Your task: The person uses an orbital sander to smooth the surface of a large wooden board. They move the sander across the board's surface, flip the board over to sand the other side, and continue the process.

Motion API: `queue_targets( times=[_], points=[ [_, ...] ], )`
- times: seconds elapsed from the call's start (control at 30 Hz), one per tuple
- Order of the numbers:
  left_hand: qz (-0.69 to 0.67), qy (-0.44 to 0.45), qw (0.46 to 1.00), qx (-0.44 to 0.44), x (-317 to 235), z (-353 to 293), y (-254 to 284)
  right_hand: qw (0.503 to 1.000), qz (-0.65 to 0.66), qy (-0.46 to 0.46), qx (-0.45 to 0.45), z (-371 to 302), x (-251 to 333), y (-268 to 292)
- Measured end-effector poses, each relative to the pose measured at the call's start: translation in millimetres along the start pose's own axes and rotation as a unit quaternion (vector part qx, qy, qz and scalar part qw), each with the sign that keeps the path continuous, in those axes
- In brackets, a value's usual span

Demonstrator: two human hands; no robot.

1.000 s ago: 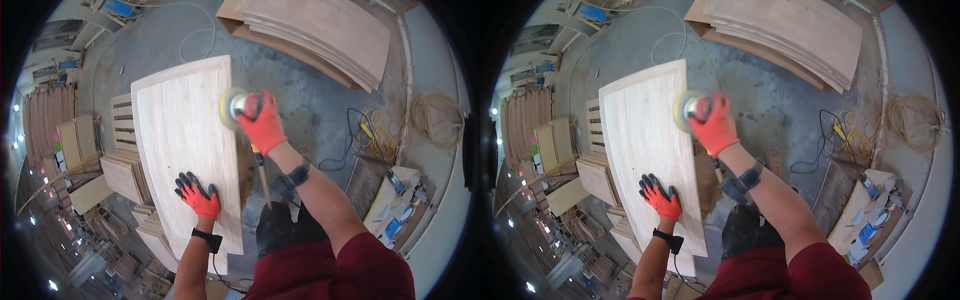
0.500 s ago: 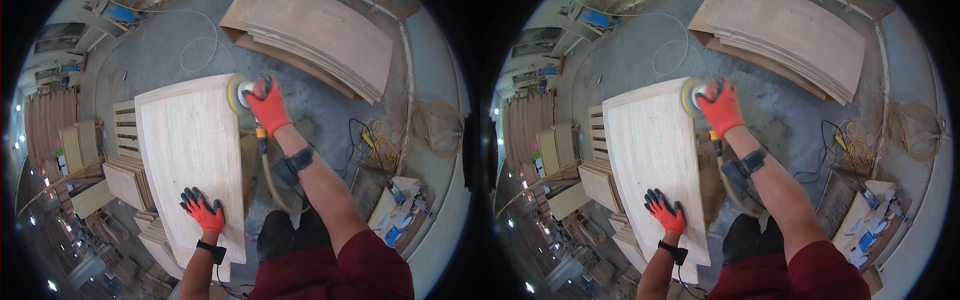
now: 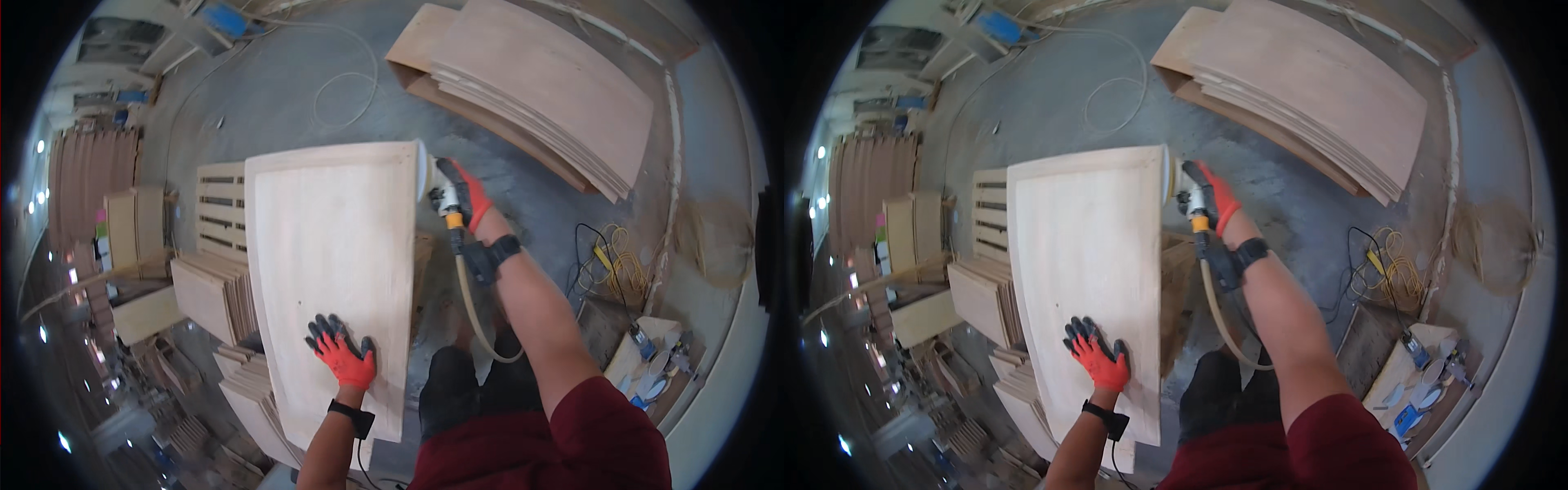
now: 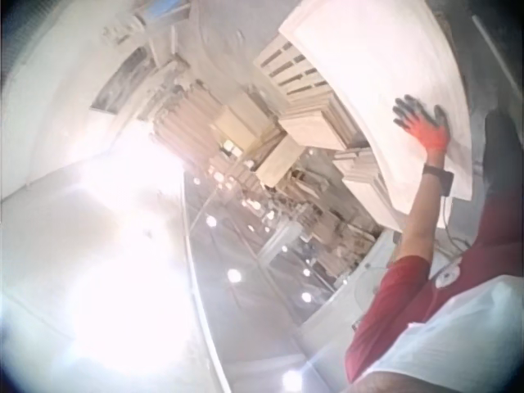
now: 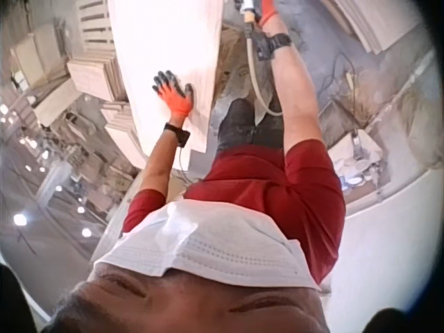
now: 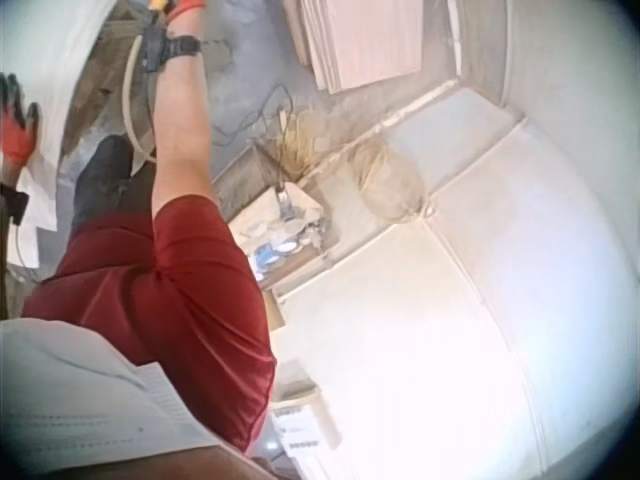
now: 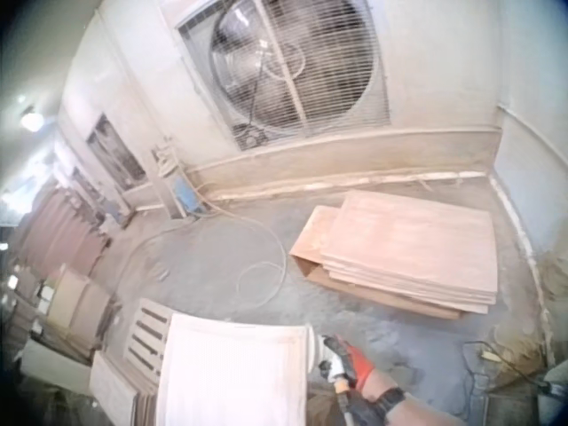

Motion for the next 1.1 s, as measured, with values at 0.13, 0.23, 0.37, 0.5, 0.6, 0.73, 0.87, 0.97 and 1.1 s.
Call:
queue_targets(
  times=[0.13,0.23,0.37,0.5,0.6,0.73,0.87,0.97,1.1],
  points=[
    [-0.053,-0.074,0.994,-0.063,-13,54,28,0.803,-0.430,0.354,-0.213,19,8,-26],
    [-0.043,-0.049,0.996,-0.053,21,74,38,0.563,-0.724,0.386,-0.095,-14,6,-125],
    [-0.072,-0.002,0.994,0.082,66,97,48,0.538,-0.752,0.337,0.179,-29,-8,-189],
    [-0.160,0.009,0.975,-0.155,128,183,83,0.599,-0.714,0.311,0.188,-31,-25,-172],
    [-0.183,0.236,0.946,-0.128,183,243,88,0.631,-0.711,0.248,0.186,-29,-29,-155],
    [-0.238,0.291,0.925,0.062,226,314,127,0.654,-0.726,0.188,0.103,-19,-21,-185],
    [-0.230,0.303,0.920,0.091,234,326,127,0.558,-0.810,0.129,0.121,-52,-6,-277],
    [-0.214,0.303,0.925,0.086,237,335,140,0.538,-0.827,0.087,0.136,-34,13,-286],
    [-0.268,0.202,0.920,0.202,260,327,205,0.513,-0.847,0.013,0.139,-3,42,-276]
  ],
)
Point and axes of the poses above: each hand's wrist, its own z-axis towards the middle knuckle, its own y-axis out of the back of the hand, x = y × z, the point moved 2 cm from there along z, towards the middle knuckle, and after that the axes turned 8 degrees about y, right-handed, at the moved point
